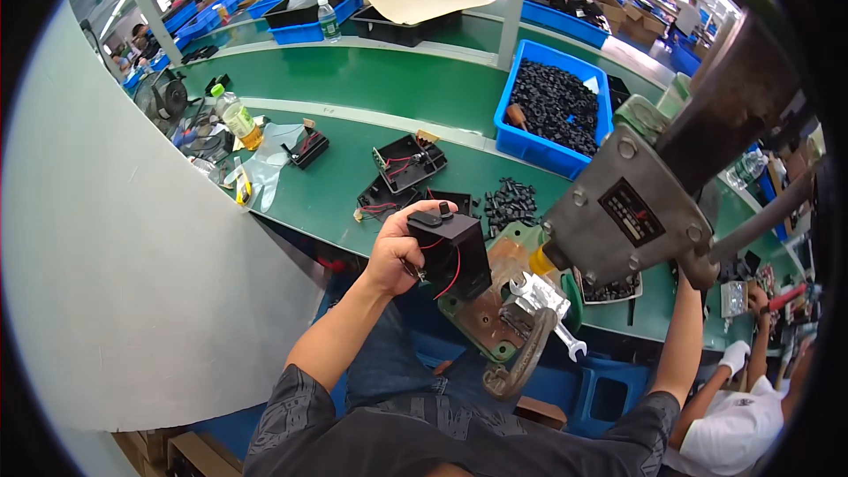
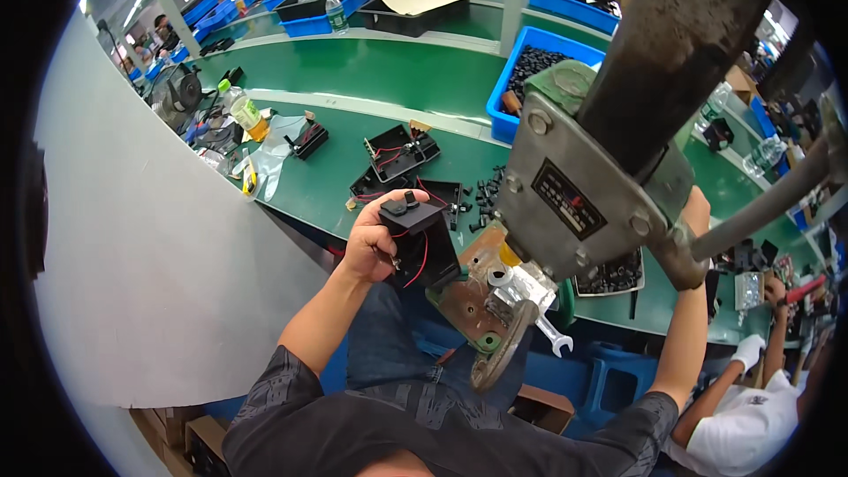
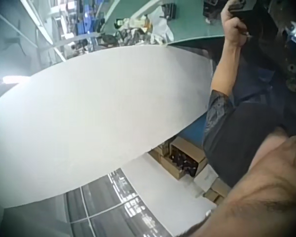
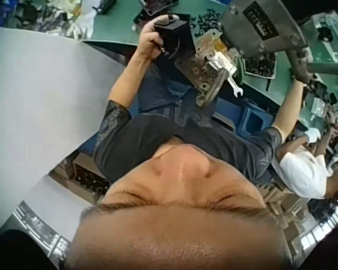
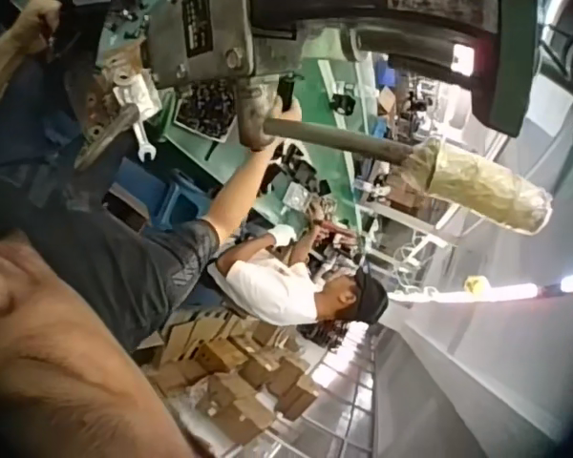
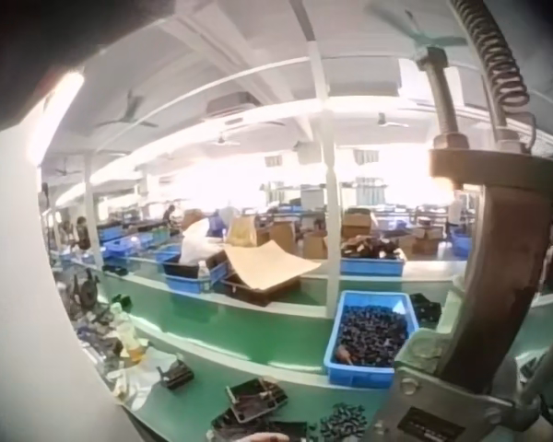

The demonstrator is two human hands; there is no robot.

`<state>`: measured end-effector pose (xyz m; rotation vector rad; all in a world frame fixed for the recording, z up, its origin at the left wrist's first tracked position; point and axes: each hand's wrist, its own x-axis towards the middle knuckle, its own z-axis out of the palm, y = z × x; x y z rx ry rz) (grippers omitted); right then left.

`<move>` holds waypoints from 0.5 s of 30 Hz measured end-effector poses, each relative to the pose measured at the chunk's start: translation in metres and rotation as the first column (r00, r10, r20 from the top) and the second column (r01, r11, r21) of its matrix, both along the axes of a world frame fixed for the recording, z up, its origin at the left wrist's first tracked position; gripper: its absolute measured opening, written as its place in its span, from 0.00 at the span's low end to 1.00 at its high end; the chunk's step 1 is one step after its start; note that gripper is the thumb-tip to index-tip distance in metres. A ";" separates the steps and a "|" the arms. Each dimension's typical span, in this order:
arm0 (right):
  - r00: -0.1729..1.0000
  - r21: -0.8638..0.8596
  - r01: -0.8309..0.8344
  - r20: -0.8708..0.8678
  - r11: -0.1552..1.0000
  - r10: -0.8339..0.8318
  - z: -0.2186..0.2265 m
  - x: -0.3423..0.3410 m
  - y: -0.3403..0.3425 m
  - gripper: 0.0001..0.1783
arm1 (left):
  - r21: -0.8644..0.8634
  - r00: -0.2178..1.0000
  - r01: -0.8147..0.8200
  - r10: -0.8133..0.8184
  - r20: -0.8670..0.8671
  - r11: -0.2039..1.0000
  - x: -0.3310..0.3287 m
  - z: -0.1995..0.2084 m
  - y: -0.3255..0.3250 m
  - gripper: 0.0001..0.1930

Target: Assembling small electronic components using a manual press machine on a factory production line.

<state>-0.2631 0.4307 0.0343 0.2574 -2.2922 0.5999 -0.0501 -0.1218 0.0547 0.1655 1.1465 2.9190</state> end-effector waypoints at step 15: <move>0.966 -0.168 0.258 0.028 0.951 -0.257 -0.012 0.216 -0.081 0.17 | 0.240 0.875 0.474 -0.423 -0.235 0.847 0.043 0.002 0.012 0.36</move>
